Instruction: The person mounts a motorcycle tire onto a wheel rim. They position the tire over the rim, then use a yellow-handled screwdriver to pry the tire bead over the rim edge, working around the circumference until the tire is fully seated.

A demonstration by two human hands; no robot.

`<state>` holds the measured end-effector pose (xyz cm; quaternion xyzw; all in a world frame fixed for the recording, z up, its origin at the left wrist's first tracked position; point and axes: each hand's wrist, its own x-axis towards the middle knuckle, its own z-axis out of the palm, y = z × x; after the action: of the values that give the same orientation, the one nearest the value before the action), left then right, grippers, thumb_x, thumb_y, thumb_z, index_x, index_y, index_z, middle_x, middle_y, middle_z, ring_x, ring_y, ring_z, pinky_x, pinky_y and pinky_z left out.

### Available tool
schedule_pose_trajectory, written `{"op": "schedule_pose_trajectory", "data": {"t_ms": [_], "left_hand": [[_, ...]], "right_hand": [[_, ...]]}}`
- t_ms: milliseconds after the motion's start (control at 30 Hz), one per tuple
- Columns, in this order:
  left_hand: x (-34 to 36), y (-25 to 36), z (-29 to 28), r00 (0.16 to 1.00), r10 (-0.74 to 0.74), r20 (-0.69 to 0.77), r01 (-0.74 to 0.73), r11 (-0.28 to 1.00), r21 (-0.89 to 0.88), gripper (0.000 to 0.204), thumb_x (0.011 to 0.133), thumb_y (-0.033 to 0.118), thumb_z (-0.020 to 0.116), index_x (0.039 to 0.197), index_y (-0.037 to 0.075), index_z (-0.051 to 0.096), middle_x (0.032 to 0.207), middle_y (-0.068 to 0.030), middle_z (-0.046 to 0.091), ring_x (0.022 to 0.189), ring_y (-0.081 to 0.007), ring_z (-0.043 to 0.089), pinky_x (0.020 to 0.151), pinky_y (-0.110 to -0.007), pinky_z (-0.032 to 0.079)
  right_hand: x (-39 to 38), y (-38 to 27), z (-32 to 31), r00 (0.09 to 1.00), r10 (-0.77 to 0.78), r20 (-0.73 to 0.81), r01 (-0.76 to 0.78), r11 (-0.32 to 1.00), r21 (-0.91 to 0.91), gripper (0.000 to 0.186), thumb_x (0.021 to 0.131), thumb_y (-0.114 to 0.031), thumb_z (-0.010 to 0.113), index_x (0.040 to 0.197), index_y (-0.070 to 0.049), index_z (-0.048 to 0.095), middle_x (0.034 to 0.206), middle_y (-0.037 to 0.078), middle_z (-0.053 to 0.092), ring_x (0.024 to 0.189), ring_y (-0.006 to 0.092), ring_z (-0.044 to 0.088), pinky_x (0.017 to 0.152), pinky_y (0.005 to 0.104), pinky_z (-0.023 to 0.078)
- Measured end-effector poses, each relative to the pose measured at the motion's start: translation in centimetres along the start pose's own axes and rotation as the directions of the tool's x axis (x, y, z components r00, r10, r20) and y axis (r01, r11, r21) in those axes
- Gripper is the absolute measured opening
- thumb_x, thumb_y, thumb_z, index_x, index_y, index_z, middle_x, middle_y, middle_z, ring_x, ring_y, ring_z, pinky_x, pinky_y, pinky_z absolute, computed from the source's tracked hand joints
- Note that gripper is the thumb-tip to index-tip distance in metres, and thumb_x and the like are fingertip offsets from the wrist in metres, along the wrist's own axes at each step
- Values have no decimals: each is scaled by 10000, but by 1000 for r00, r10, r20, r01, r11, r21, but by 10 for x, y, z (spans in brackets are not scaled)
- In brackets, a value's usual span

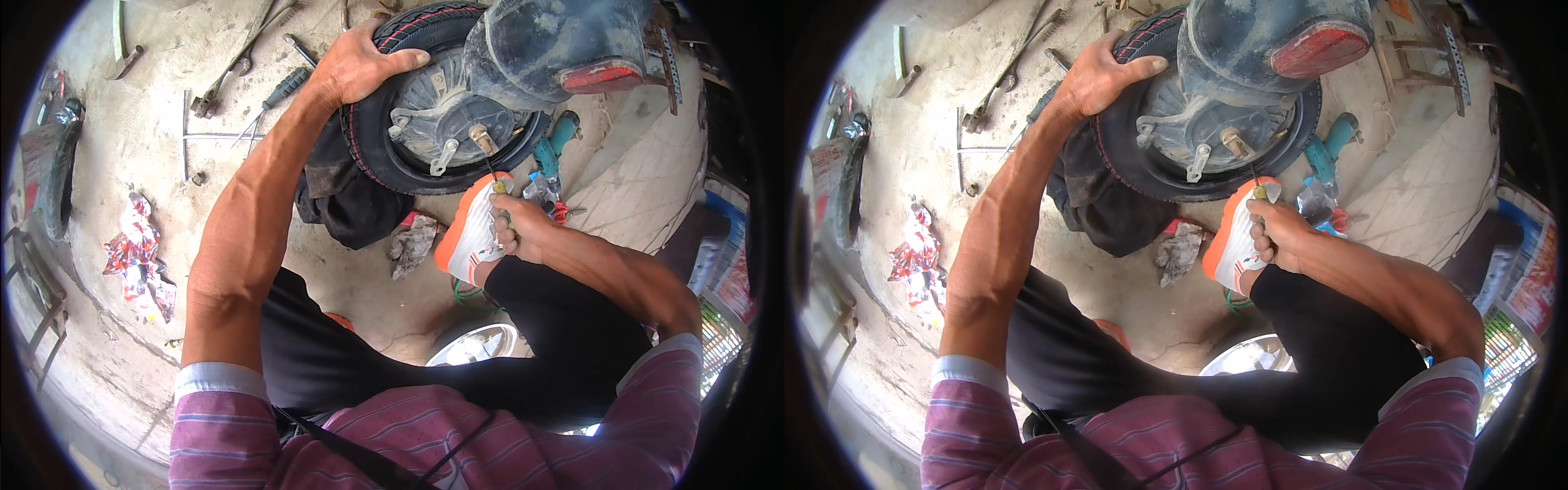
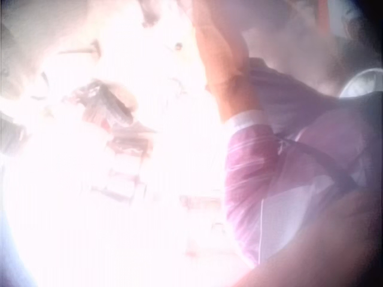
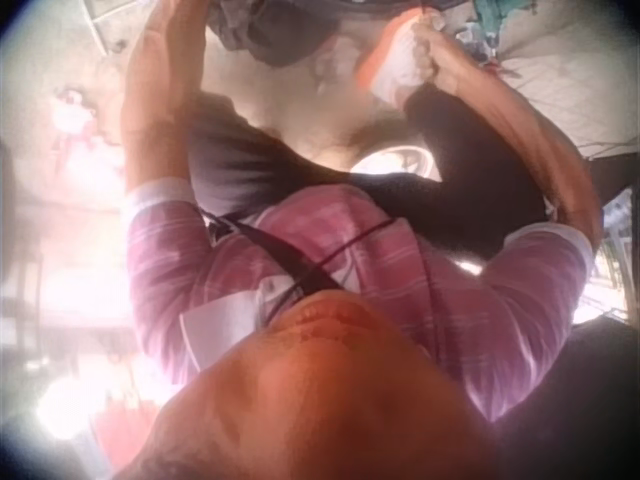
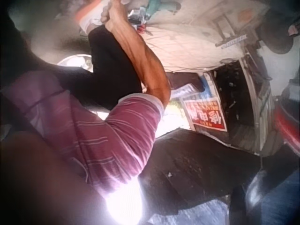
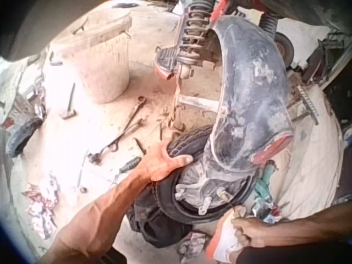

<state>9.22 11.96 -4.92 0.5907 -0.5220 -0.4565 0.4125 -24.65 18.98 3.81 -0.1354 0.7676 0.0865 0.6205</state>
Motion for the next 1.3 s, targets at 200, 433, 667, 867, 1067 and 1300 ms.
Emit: {"op": "schedule_pose_trajectory", "data": {"t_ms": [200, 433, 667, 867, 1067, 1300], "left_hand": [[2, 8, 1, 999, -39, 29, 38, 999, 26, 987, 751, 658, 810, 1357, -93, 604, 1222, -298, 717, 1167, -369, 705, 1046, -426, 527], [1, 25, 10, 999, -32, -14, 33, 986, 161, 1029, 749, 665, 802, 1407, -90, 566, 1297, -312, 679, 1248, -393, 655, 1100, -424, 485], [3, 13, 9, 1000, 8, -9, -6, 984, 178, 1010, 761, 646, 797, 1400, -100, 563, 1285, -317, 683, 1229, -404, 665, 1087, -429, 492], [1, 16, 9, 1000, 15, 12, -17, 995, 98, 922, 777, 575, 816, 1398, -66, 585, 1279, -288, 697, 1212, -368, 679, 1076, -414, 503], [1, 17, 8, 1000, 20, 8, -21, 998, 52, 944, 763, 571, 831, 1403, -75, 582, 1280, -290, 696, 1206, -360, 683, 1074, -410, 508], [4, 1, 8, 998, 30, -55, -19, 982, 186, 1051, 724, 709, 806, 1384, -83, 603, 1234, -302, 709, 1143, -407, 709, 1048, -428, 537]], "right_hand": [[-160, -3, 23, 949, -65, 308, 267, 685, -678, 311, 1049, -330, 593, 1018, -25, 538, 712, 65, 594, 570, 166, 612, 553, 345, 494], [-108, -35, -64, 796, -531, 289, 246, -153, -957, 429, 988, -412, 657, 1060, 10, 630, 809, 218, 696, 780, 400, 704, 733, 496, 536], [-27, -56, -71, 574, -724, 382, 224, -310, -924, 465, 961, -468, 665, 995, -8, 723, 866, 236, 722, 868, 431, 705, 782, 532, 535], [10, -81, -67, 581, -689, 433, 236, -366, -900, 476, 939, -481, 668, 957, -13, 753, 852, 257, 721, 870, 459, 710, 791, 550, 547], [29, -86, -64, 621, -645, 446, 314, -317, -895, 521, 957, -513, 651, 960, -1, 753, 863, 269, 722, 875, 463, 711, 797, 546, 554], [44, -101, -64, 590, -549, 592, 348, -489, -800, 498, 936, -490, 690, 932, 5, 745, 830, 274, 712, 833, 466, 709, 801, 539, 557]]}}
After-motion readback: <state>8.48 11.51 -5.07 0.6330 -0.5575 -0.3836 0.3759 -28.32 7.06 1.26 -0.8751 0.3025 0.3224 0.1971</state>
